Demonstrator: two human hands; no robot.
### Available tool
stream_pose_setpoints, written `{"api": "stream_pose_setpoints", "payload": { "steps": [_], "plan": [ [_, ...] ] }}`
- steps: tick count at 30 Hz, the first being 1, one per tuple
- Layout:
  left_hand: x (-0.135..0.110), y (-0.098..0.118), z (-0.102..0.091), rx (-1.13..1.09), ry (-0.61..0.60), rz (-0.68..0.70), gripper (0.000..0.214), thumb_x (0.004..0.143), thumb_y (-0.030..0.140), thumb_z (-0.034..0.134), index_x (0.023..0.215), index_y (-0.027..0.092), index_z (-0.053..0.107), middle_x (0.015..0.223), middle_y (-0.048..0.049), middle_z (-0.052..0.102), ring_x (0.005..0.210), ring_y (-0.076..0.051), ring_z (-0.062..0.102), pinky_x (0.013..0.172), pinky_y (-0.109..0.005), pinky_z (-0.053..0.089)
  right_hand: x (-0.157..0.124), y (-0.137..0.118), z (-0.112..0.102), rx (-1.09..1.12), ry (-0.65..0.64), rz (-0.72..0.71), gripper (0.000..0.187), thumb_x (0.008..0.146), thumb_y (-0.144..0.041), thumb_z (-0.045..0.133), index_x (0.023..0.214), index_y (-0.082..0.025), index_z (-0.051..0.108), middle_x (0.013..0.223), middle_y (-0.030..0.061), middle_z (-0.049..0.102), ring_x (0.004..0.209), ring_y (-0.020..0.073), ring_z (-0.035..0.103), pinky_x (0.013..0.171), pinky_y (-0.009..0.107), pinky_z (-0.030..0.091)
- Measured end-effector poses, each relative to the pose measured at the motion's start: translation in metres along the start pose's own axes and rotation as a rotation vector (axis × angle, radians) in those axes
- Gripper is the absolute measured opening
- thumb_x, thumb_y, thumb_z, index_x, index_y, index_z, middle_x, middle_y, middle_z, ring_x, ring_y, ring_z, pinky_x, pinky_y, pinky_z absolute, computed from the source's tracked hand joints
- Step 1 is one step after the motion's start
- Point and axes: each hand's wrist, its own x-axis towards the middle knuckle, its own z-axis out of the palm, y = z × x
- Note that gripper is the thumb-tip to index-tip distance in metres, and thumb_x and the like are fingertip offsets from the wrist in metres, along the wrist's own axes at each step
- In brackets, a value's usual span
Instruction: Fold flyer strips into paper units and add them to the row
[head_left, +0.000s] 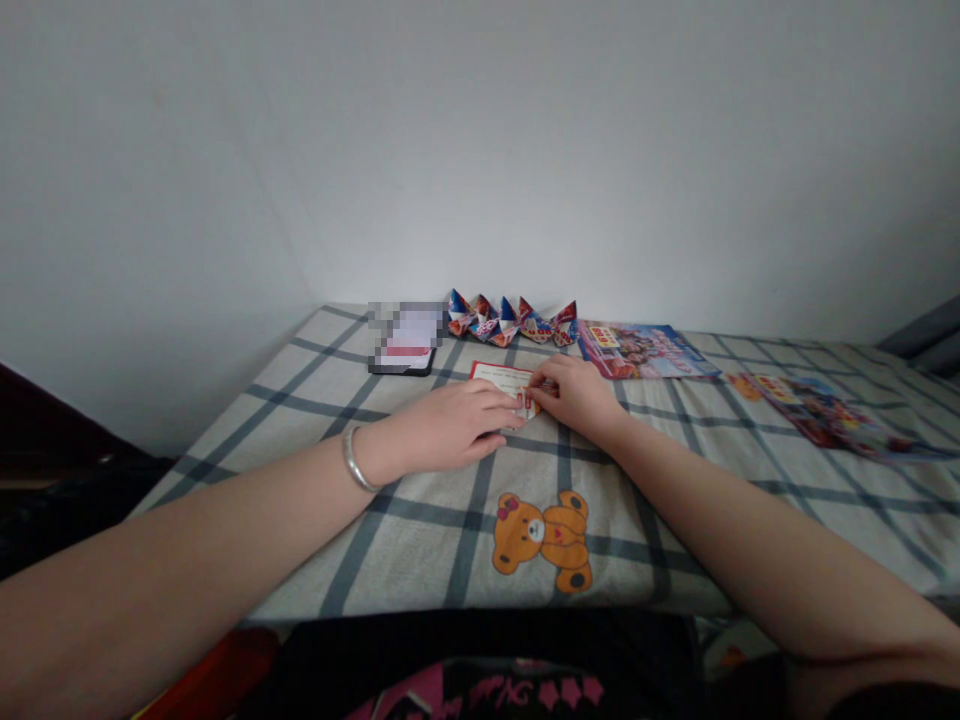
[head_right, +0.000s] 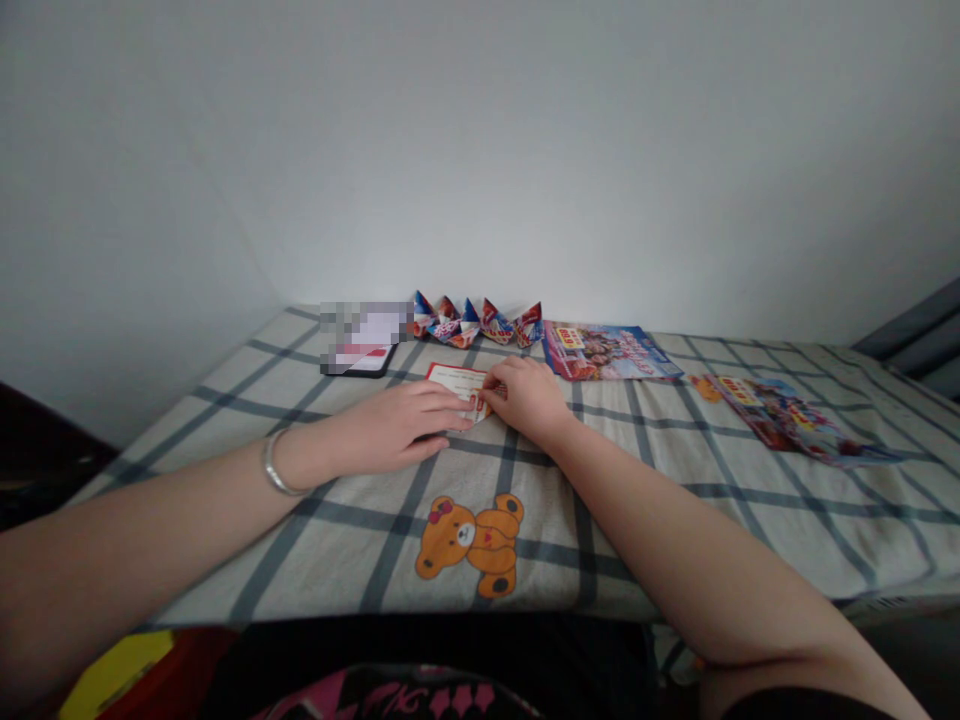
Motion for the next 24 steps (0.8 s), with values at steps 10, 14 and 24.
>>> {"api": "stream_pose_setpoints", "payload": {
  "steps": [10, 14, 24],
  "plan": [
    [0.000, 0.001, -0.003, 0.058, 0.007, 0.034, 0.029, 0.093, 0.027, 0.053, 0.120, 0.022, 0.062, 0.127, -0.0055, 0.062, 0.119, -0.024, 0.053, 0.104, -0.040, 0.041, 0.001, 0.000, 0.003, -0.010, 0.077, -0.024, 0.011, 0.085, -0.032, 0.068, 0.087, -0.022, 0.073, 0.093, 0.0070, 0.066, 0.091, 0.0225, 0.058, 0.079, 0.034, 0.044],
    [0.000, 0.002, -0.005, 0.090, -0.004, 0.039, 0.029, 0.093, 0.028, 0.053, 0.121, 0.023, 0.062, 0.125, -0.0049, 0.063, 0.118, -0.024, 0.054, 0.103, -0.040, 0.042, -0.001, -0.002, 0.000, 0.024, 0.040, -0.039, 0.013, 0.087, -0.030, 0.066, 0.091, -0.021, 0.074, 0.091, 0.0068, 0.065, 0.084, 0.0196, 0.059, 0.073, 0.031, 0.045],
    [-0.002, 0.002, -0.008, 0.117, -0.009, 0.003, 0.031, 0.092, 0.033, 0.056, 0.120, 0.022, 0.062, 0.126, -0.0068, 0.063, 0.118, -0.026, 0.055, 0.102, -0.042, 0.043, -0.011, 0.010, -0.006, 0.128, -0.034, -0.329, 0.021, 0.089, -0.024, 0.063, 0.106, -0.026, 0.075, 0.107, 0.0063, 0.070, 0.098, 0.0208, 0.062, 0.089, 0.035, 0.047]
  ]
}}
